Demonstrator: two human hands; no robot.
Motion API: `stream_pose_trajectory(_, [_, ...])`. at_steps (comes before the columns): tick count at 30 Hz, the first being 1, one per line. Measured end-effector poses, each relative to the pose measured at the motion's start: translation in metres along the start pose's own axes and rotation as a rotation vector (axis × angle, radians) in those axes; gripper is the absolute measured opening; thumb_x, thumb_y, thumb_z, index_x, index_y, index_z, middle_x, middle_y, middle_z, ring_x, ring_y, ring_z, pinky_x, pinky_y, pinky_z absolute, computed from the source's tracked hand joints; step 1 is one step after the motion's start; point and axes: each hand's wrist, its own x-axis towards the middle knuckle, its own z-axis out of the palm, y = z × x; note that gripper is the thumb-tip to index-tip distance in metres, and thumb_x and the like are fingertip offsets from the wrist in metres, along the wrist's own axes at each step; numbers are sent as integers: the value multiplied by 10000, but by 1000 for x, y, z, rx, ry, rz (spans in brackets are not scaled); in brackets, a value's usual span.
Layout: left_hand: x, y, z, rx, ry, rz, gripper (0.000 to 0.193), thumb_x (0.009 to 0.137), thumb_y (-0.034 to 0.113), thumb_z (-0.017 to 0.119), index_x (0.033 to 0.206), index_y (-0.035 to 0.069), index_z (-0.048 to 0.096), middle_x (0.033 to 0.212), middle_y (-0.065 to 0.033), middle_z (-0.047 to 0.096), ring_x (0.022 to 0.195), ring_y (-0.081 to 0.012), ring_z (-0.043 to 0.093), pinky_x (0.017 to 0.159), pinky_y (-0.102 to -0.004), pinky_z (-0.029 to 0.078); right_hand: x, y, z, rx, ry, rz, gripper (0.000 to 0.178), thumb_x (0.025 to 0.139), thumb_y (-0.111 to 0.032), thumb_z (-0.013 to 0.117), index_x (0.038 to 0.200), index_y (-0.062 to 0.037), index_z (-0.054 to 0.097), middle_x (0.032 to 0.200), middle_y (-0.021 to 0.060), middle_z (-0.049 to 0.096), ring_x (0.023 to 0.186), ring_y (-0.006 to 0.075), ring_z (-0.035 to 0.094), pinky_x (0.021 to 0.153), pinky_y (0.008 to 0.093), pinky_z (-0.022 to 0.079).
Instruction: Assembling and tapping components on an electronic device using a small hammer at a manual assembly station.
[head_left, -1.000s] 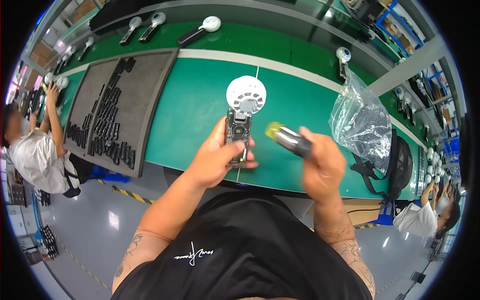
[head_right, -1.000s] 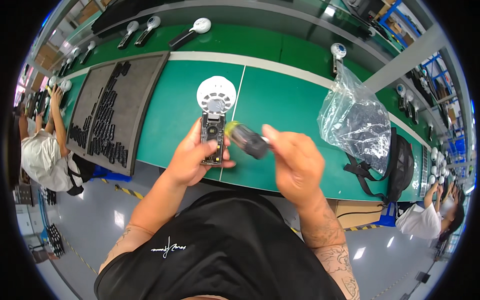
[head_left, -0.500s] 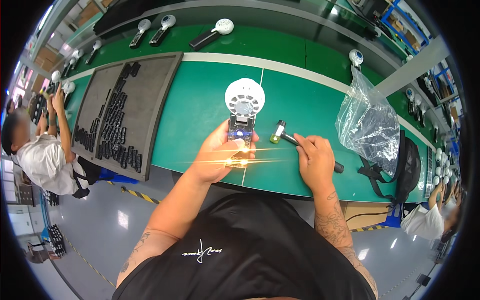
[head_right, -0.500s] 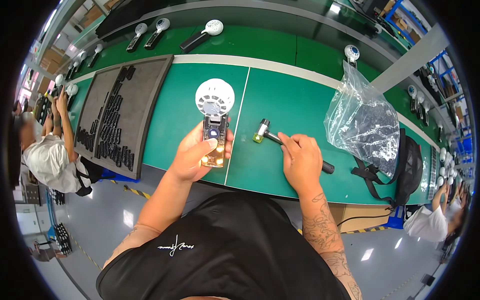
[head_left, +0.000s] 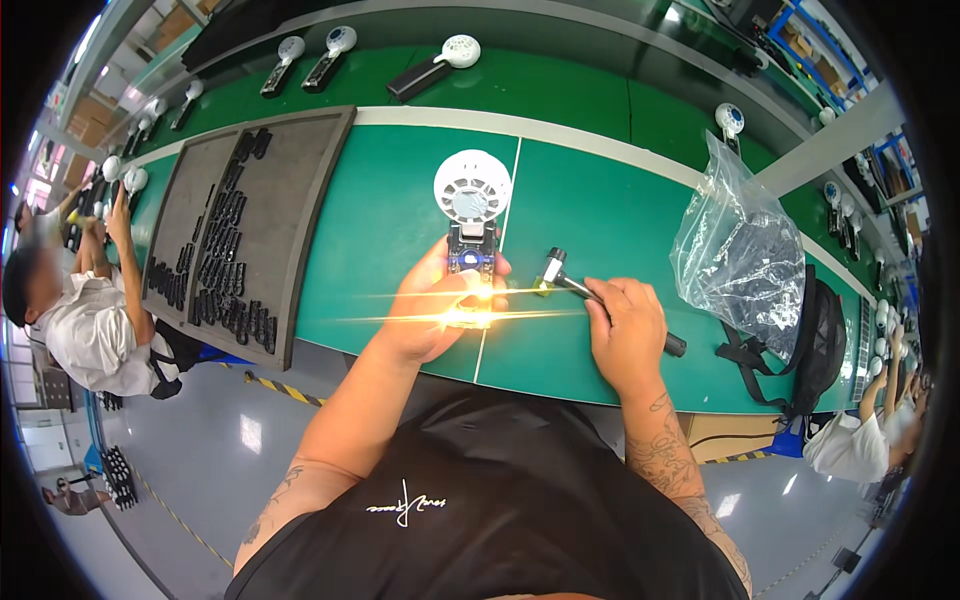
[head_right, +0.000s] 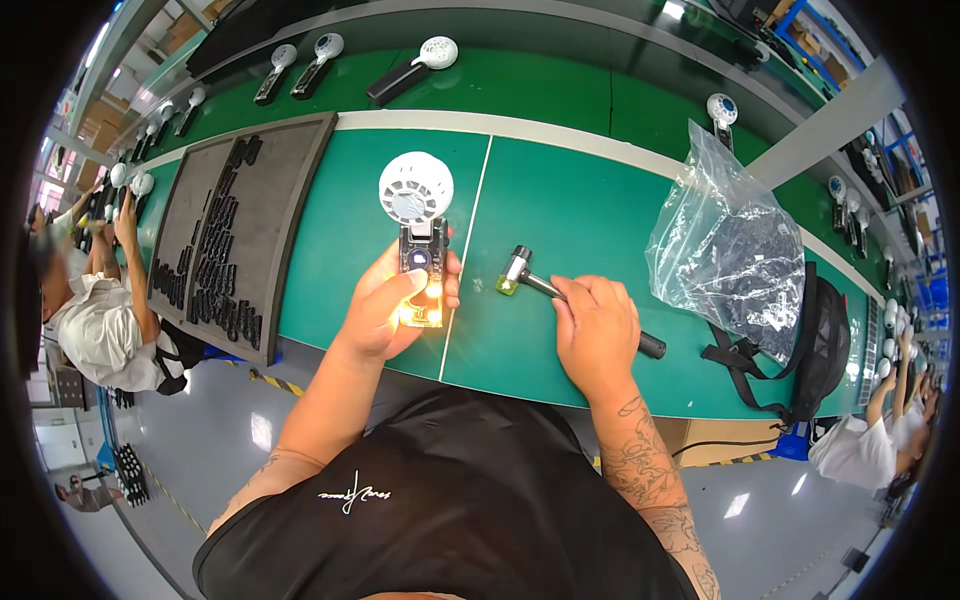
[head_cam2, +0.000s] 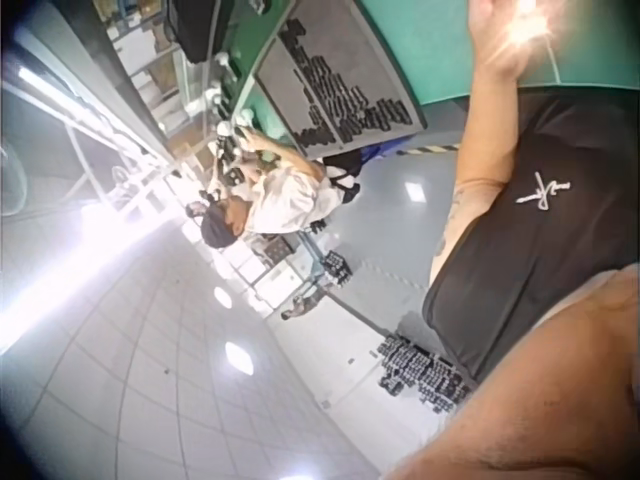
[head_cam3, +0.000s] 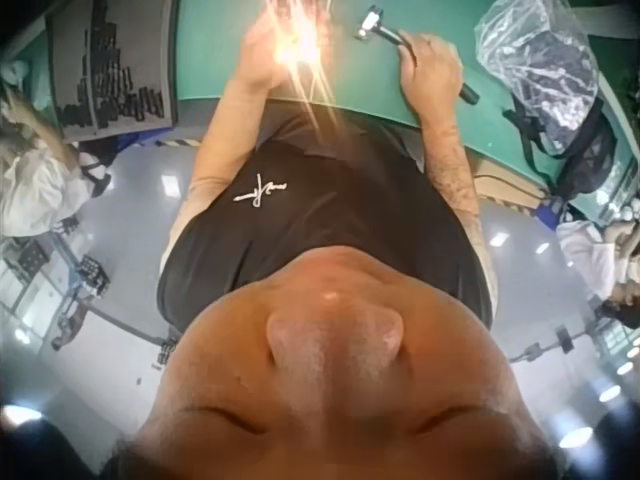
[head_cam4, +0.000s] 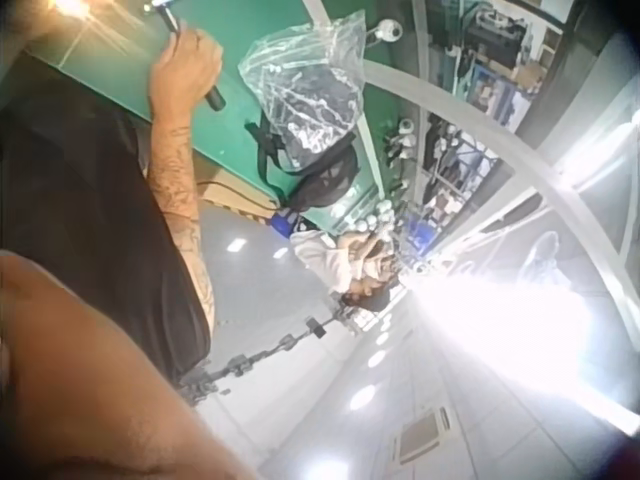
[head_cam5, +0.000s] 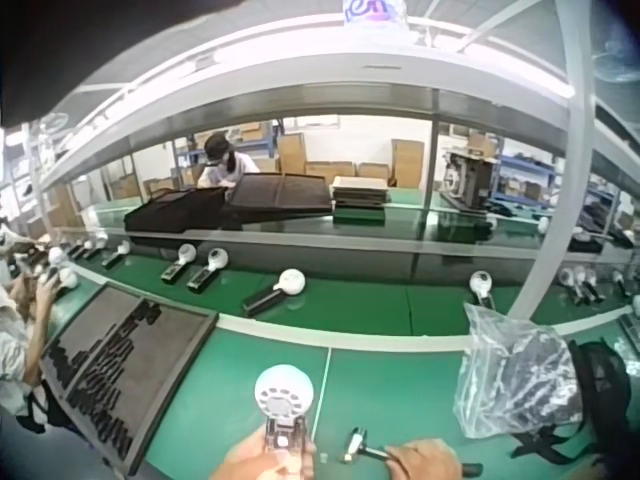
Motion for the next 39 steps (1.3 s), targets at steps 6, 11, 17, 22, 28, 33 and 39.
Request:
stream_pose_trajectory(6, [5, 2, 2, 48, 34, 2, 574, 961, 59, 553, 1514, -30, 427, 1213, -196, 638, 977, -243, 643, 872, -348, 564, 1, 2, 1, 17, 7, -12, 261, 872, -119, 740, 1131, -129, 776, 1051, 37, 692, 945, 257, 633, 849, 368, 518])
stream_pose_trajectory(11, [5, 4, 2, 42, 49, -59, 585, 926, -16, 539, 1504, 3, 447, 1228, -191, 639, 1001, -238, 653, 892, -347, 573, -1, 2, -1, 7, 18, -8, 270, 864, -130, 750, 1133, -144, 775, 1050, 22, 686, 933, 249, 630, 844, 367, 514])
stream_pose_trajectory(17, [34, 8, -12, 90, 99, -182, 673, 819, -108, 522, 1478, 12, 459, 1206, -196, 628, 1003, -252, 636, 891, -340, 552, 0, 3, -7, 17, 20, -24, 270, 864, -112, 737, 1133, -116, 767, 1048, 51, 697, 919, 275, 634, 839, 379, 521])
stream_pose_trajectory(22, [195, 38, 6, 538, -19, 45, 565, 933, 196, 625, 1418, -54, 478, 1241, -219, 623, 1043, -284, 639, 974, -391, 511, -3, -4, -3, 17, 33, -65, 272, 858, -111, 737, 1128, -118, 766, 1045, 55, 696, 916, 281, 634, 835, 383, 521])
stream_pose_trajectory(28, [272, 82, -66, 2075, 580, 692, 636, 901, 412, 760, 1424, 98, 582, 1337, -229, 612, 1155, -445, 600, 984, -515, 520, -1, -5, -2, 13, 54, -86, 267, 854, -108, 735, 1119, -126, 767, 1037, 56, 695, 909, 282, 633, 826, 387, 522])
stream_pose_trajectory(33, [287, 123, -104, 1935, 495, 284, 449, 917, 404, 756, 1249, 107, 702, 1281, -160, 665, 1119, -385, 641, 950, -467, 531, -2, -1, -6, 7, 60, -53, 263, 848, -104, 735, 1107, -127, 768, 1027, 52, 692, 904, 276, 632, 814, 387, 523])
stream_pose_trajectory(39, [298, 163, -127, 1976, 521, 123, 411, 938, 369, 741, 1225, 77, 708, 1189, -150, 725, 1059, -349, 675, 927, -430, 534, 2, -5, -8, -13, 55, -28, 248, 830, -109, 745, 1077, -122, 768, 1011, 45, 688, 897, 268, 635, 800, 380, 520])
